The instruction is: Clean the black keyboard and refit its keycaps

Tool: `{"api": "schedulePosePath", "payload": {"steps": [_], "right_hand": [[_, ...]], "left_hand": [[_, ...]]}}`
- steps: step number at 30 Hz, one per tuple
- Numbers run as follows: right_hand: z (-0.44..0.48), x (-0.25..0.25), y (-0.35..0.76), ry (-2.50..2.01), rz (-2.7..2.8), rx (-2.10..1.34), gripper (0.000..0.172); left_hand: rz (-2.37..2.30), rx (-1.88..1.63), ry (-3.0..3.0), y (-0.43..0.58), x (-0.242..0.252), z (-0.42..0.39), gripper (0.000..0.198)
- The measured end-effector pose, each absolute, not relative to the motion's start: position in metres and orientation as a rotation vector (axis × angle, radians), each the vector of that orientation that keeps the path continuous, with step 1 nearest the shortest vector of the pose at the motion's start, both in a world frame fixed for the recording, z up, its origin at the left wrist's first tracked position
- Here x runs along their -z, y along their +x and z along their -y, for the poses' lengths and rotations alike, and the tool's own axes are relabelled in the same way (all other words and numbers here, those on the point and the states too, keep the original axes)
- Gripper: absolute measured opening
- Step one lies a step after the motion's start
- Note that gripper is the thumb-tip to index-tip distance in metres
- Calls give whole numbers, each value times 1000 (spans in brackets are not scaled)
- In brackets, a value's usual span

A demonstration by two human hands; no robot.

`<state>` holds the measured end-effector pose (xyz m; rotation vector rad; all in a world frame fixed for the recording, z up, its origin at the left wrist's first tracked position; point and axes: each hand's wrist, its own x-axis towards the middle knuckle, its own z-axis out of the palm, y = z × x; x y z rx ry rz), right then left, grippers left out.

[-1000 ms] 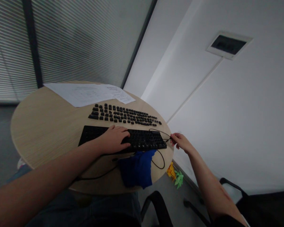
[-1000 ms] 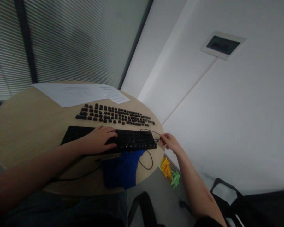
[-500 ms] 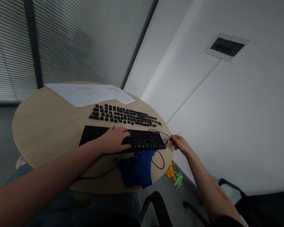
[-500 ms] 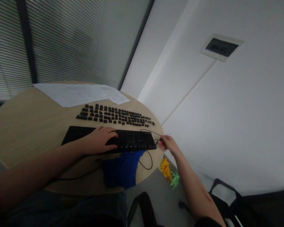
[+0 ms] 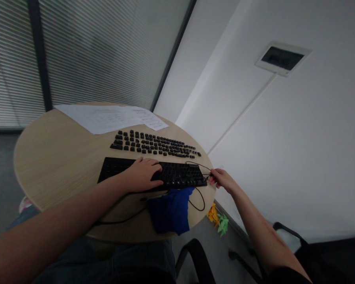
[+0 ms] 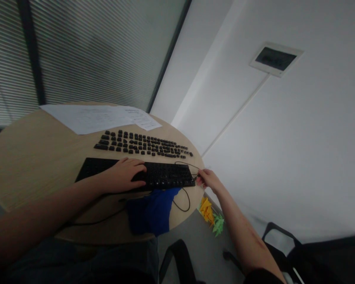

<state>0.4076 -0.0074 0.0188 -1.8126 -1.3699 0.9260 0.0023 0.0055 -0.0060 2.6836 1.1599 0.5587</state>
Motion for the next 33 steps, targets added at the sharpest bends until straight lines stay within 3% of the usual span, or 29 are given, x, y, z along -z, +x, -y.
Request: {"api": "schedulePosePath", "payload": {"steps": [9,13,17,26,33], "right_hand": [[8,-7,402,-1848,1494,-770,26],[11,-1,403,-1835,1506,-679,31],[13,3,404,-1790,1483,-640,37],[17,16,404,-1593,1298,-603,57],[21,19,403,-1599,1315,-524,62]], "left_hand": [[-1176,-534,2688,3,9,-8,46],[-1179,-529,2698,2,8,-7,48],[-1189,-491,2686,3,5,-5,65],[-1238,-412,2660,4,2,-4,60],[-1238,-421,2675,4,5,-6,60]]}}
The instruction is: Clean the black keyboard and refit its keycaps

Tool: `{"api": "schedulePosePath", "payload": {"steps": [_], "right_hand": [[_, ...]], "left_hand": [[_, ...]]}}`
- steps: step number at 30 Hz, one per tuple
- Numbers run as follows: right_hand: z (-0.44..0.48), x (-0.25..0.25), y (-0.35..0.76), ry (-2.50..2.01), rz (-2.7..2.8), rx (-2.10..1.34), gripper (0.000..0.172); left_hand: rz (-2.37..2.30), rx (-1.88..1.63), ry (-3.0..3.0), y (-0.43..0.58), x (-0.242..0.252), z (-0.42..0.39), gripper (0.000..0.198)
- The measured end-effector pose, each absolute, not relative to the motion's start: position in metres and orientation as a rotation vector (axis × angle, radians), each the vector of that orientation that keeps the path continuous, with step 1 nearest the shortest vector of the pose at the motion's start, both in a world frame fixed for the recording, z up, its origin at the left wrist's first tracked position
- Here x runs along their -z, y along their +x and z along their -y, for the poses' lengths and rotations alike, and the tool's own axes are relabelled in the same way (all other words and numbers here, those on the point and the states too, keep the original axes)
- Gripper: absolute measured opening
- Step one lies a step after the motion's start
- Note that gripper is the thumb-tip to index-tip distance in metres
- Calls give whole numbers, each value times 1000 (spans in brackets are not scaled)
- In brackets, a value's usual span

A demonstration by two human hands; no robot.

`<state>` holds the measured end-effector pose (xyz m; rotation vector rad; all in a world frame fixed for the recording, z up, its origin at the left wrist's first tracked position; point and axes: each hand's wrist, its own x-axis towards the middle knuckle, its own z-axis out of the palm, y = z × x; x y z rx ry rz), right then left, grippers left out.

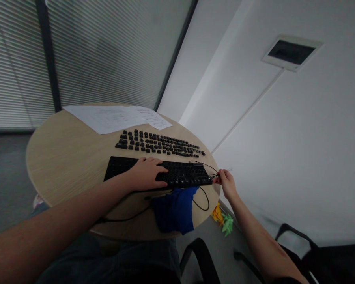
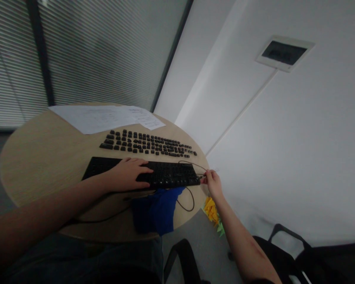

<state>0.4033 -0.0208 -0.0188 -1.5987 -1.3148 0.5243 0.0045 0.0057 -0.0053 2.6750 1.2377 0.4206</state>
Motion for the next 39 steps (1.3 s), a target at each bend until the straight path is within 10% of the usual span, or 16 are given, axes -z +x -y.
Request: {"api": "schedulePosePath", "payload": {"steps": [28,39], "right_hand": [[38,-41,371,-1304,1612,-429,46],[27,-16,228,-848,1849,-397,19]], "left_hand": [[-1214,-360,2703,2,0,0,63],[-1063,-1055,2706,-1,-16,9,43]]}}
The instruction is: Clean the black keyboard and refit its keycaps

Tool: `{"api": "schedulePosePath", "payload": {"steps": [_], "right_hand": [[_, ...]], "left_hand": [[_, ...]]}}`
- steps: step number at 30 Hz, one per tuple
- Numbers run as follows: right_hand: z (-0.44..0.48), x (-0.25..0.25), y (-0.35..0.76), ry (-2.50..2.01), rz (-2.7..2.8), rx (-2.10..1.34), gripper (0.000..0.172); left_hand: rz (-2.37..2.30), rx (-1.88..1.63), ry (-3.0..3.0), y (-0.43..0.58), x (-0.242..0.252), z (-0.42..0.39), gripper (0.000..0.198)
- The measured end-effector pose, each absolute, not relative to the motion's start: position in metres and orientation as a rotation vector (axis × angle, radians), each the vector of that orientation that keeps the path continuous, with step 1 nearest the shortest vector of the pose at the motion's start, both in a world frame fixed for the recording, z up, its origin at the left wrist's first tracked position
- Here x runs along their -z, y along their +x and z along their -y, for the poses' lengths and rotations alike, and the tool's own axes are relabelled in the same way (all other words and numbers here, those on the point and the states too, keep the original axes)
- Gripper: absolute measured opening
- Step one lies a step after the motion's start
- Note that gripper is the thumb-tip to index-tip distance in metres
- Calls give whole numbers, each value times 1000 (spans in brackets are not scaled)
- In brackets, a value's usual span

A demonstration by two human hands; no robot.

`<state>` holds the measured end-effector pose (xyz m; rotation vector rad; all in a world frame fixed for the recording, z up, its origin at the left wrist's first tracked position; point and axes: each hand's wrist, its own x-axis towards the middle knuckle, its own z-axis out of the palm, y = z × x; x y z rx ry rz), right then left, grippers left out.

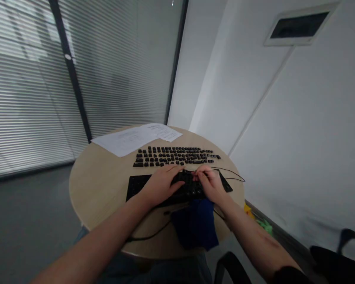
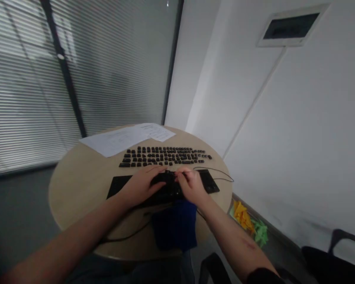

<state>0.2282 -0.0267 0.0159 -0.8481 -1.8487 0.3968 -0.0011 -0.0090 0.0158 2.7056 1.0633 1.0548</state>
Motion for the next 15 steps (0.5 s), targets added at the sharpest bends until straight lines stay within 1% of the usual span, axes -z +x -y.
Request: {"api": "schedulePosePath", "payload": {"steps": [3,5,11,15], "right_hand": [[29,-10,206,-763,1905,-327,18],[32,-7,201,-740,1893,-290,18],[31,4,203,-753,1828,-269,17],[27,8,201,-780,1811,-266,18]], "left_hand": [[-1029,-1061,2707,-4,-13,5,26],[-1005,-1061,2721,-5,-11,2,20],[-1012,-1137,2763,-7,-11,-2,16],[-1026,-1145,2776,-8,-14,-2,16]]}}
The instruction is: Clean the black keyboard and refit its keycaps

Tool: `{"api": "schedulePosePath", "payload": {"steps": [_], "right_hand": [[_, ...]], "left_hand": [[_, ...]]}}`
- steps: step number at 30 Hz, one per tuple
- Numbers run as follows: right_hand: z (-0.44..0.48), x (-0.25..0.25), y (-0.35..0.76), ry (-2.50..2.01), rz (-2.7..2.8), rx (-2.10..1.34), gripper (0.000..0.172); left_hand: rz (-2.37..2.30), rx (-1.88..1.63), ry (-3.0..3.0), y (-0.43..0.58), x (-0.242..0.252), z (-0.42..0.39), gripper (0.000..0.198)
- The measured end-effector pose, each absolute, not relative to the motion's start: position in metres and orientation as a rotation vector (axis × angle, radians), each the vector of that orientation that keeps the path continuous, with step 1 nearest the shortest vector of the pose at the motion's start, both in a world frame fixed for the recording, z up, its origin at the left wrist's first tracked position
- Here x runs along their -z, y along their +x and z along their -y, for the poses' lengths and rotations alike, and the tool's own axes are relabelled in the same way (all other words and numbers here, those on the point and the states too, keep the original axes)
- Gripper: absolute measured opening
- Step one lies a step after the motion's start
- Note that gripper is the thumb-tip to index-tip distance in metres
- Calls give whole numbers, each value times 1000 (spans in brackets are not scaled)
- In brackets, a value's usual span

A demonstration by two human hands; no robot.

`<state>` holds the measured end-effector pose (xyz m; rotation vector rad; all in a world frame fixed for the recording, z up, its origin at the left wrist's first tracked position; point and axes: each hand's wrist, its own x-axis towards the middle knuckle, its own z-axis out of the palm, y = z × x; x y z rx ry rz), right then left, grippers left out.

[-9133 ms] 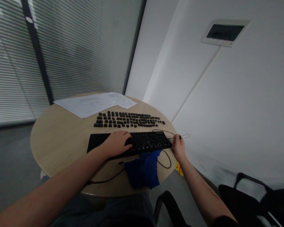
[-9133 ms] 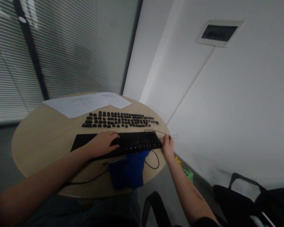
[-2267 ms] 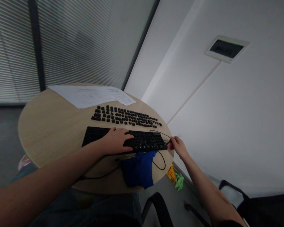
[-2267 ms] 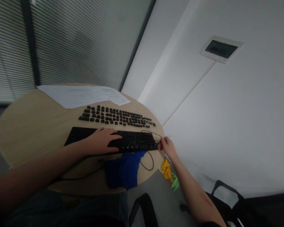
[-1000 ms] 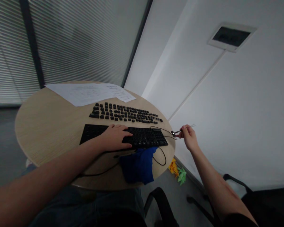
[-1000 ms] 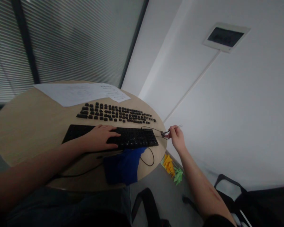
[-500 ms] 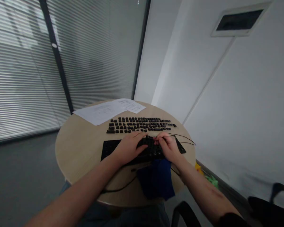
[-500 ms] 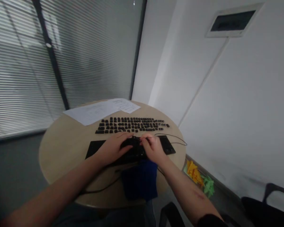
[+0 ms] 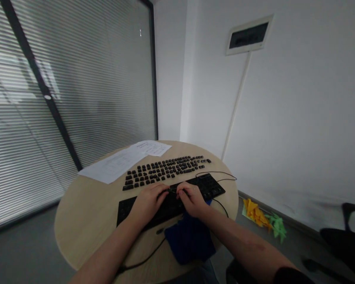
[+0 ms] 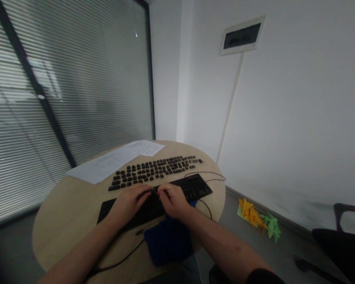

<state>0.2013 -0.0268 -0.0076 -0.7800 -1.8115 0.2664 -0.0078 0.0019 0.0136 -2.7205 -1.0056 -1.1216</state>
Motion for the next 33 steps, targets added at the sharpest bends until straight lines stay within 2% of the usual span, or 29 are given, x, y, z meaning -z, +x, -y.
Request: {"api": "schedulePosePath", "payload": {"steps": [11,20,33], "right_hand": [[7,4,227,-991,1620,143,34],[13,9,214,-993,2030,52,25],[16,12,211,-957,2040,147,21]], "left_hand": [[1000,1352,-2506,-17,-10,-5,21],[1012,1380,-2562,-12,-12,3,23],[1050,1234,-2656,-11,-8,-1,28]]}}
